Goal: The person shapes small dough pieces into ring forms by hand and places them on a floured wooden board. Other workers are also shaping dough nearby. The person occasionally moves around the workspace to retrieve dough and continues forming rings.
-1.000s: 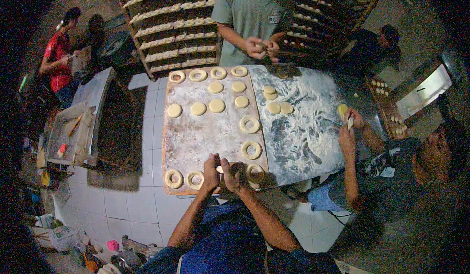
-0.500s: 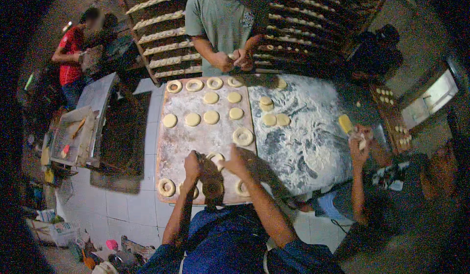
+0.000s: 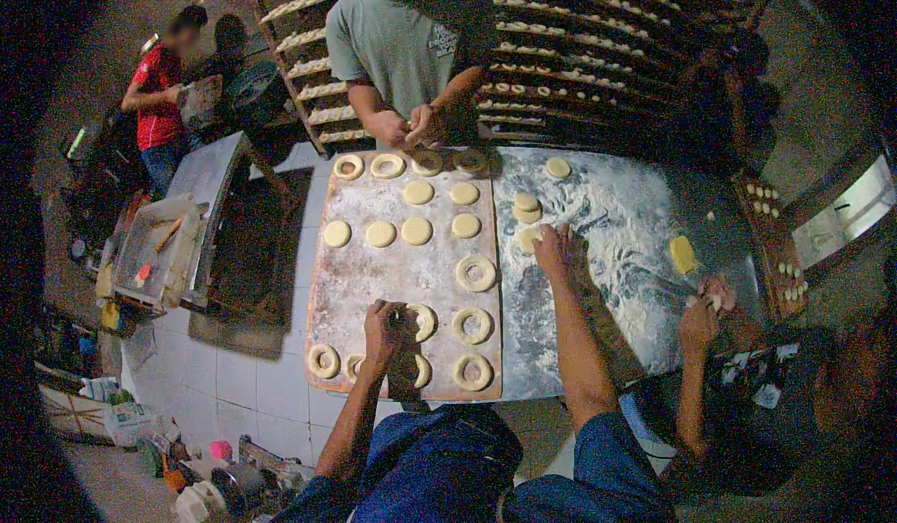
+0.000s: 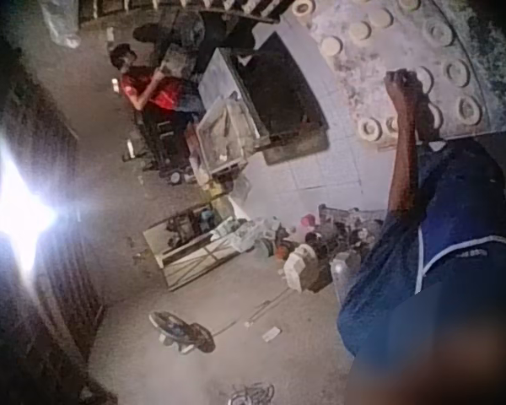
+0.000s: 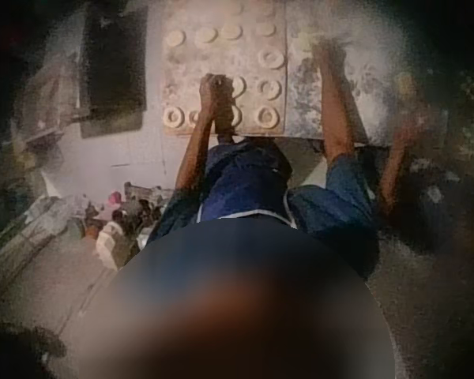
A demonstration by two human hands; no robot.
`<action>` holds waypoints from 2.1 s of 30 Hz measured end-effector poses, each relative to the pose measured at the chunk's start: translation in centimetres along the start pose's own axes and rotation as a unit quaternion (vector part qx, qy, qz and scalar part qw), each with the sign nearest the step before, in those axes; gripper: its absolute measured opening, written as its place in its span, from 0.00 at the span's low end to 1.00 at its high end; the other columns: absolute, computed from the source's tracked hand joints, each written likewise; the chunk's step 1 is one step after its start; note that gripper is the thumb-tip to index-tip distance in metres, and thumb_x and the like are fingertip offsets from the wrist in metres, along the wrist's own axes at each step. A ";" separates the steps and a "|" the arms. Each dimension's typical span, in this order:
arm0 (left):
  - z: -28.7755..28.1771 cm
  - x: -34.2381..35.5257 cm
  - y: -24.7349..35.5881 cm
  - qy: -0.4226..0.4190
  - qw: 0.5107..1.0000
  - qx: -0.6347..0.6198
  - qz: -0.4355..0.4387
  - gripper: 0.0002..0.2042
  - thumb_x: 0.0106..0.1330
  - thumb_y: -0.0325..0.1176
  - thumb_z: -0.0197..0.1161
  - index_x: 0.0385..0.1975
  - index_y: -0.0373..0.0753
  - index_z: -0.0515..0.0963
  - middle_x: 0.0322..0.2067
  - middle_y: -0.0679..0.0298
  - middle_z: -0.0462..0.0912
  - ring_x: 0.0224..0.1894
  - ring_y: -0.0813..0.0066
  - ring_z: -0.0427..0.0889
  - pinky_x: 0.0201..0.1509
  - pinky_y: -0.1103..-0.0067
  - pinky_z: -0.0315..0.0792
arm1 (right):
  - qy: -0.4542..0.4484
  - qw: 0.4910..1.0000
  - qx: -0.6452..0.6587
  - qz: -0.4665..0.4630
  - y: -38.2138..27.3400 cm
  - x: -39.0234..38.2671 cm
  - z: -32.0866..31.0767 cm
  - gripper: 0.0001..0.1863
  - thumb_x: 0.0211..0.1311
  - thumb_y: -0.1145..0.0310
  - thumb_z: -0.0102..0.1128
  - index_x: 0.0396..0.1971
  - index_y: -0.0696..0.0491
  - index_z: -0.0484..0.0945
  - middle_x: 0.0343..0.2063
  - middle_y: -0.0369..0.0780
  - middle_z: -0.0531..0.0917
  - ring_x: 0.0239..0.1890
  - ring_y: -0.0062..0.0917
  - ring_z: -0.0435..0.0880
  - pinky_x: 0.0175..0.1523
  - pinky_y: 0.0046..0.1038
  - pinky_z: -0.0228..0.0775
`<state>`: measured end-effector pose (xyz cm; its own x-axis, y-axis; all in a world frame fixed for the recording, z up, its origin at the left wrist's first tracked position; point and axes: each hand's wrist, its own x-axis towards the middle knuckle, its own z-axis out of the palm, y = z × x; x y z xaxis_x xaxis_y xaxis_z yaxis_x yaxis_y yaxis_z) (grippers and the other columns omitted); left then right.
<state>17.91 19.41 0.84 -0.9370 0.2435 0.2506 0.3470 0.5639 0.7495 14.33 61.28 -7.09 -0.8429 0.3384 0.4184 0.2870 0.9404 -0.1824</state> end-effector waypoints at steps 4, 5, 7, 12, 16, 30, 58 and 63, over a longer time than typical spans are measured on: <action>-0.2 -0.3 0.6 0.062 0.995 0.038 0.065 0.11 0.55 0.31 0.65 0.36 0.34 0.78 0.28 0.54 0.74 0.35 0.57 0.74 0.41 0.67 0.69 | -0.117 0.984 0.133 -0.009 -3.7 1.3 -3.7 0.17 0.44 0.66 0.69 0.33 0.55 0.74 0.31 0.46 0.77 0.36 0.40 0.74 0.53 0.43 0.61; 0.1 -0.2 0.8 0.064 0.995 0.022 0.067 0.11 0.56 0.31 0.64 0.37 0.34 0.77 0.28 0.54 0.75 0.35 0.57 0.75 0.40 0.67 0.70 | -0.106 0.970 0.217 0.016 -3.9 1.1 -4.3 0.17 0.43 0.67 0.69 0.33 0.55 0.73 0.31 0.45 0.77 0.35 0.36 0.75 0.50 0.41 0.63; 0.6 0.5 2.1 0.033 0.997 -0.059 0.039 0.11 0.59 0.31 0.63 0.38 0.34 0.77 0.29 0.54 0.75 0.34 0.58 0.76 0.39 0.69 0.71 | -0.081 0.920 0.378 0.061 -5.6 -0.3 -5.3 0.18 0.43 0.70 0.70 0.33 0.55 0.71 0.31 0.41 0.77 0.32 0.30 0.75 0.43 0.37 0.69; -1.2 0.9 6.7 -0.062 0.935 -0.328 -0.118 0.15 0.65 0.37 0.59 0.44 0.32 0.76 0.37 0.57 0.81 0.37 0.73 0.79 0.39 0.78 0.73 | -0.094 0.588 0.756 0.271 -18.6 -7.6 -10.9 0.22 0.47 0.82 0.64 0.42 0.55 0.66 0.33 0.37 0.76 0.37 0.23 0.77 0.39 0.24 0.72; -4.0 -0.8 4.4 -0.076 0.888 -0.432 -0.141 0.13 0.65 0.34 0.59 0.41 0.29 0.77 0.35 0.61 0.82 0.36 0.77 0.79 0.40 0.79 0.74 | -0.118 0.604 0.754 0.228 -27.8 -12.9 -14.8 0.21 0.47 0.80 0.65 0.42 0.56 0.67 0.33 0.36 0.76 0.38 0.22 0.76 0.44 0.24 0.69; -12.6 -7.4 -2.3 -0.001 0.931 -0.364 0.025 0.17 0.65 0.36 0.55 0.51 0.36 0.69 0.42 0.56 0.76 0.47 0.67 0.75 0.52 0.73 0.68 | -0.280 0.762 0.583 0.026 -35.8 -16.2 -15.7 0.35 0.41 0.79 0.57 0.55 0.55 0.58 0.41 0.45 0.74 0.44 0.30 0.75 0.49 0.28 0.71; -7.4 -6.6 -6.6 0.144 0.955 -0.252 -0.062 0.16 0.67 0.40 0.42 0.38 0.31 0.69 0.29 0.41 0.75 0.35 0.45 0.76 0.36 0.59 0.68 | -0.171 0.714 0.597 0.323 -42.4 -15.8 -15.1 0.33 0.65 0.44 0.39 0.61 0.52 0.58 0.55 0.49 0.66 0.53 0.39 0.69 0.54 0.33 0.64; -10.1 -7.7 -4.4 0.073 0.986 -0.137 -0.054 0.15 0.65 0.39 0.46 0.26 0.32 0.68 0.22 0.46 0.75 0.29 0.45 0.77 0.30 0.61 0.68 | -0.159 0.716 0.606 0.309 -40.2 -13.9 -14.8 0.30 0.64 0.48 0.41 0.59 0.53 0.61 0.50 0.48 0.67 0.48 0.39 0.70 0.50 0.35 0.64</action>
<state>23.22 7.09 1.80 -0.9708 0.0651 0.2309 0.2391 0.3411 0.9091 21.25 19.27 7.61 -0.8421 0.4709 -0.2628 0.2058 -0.1698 -0.9637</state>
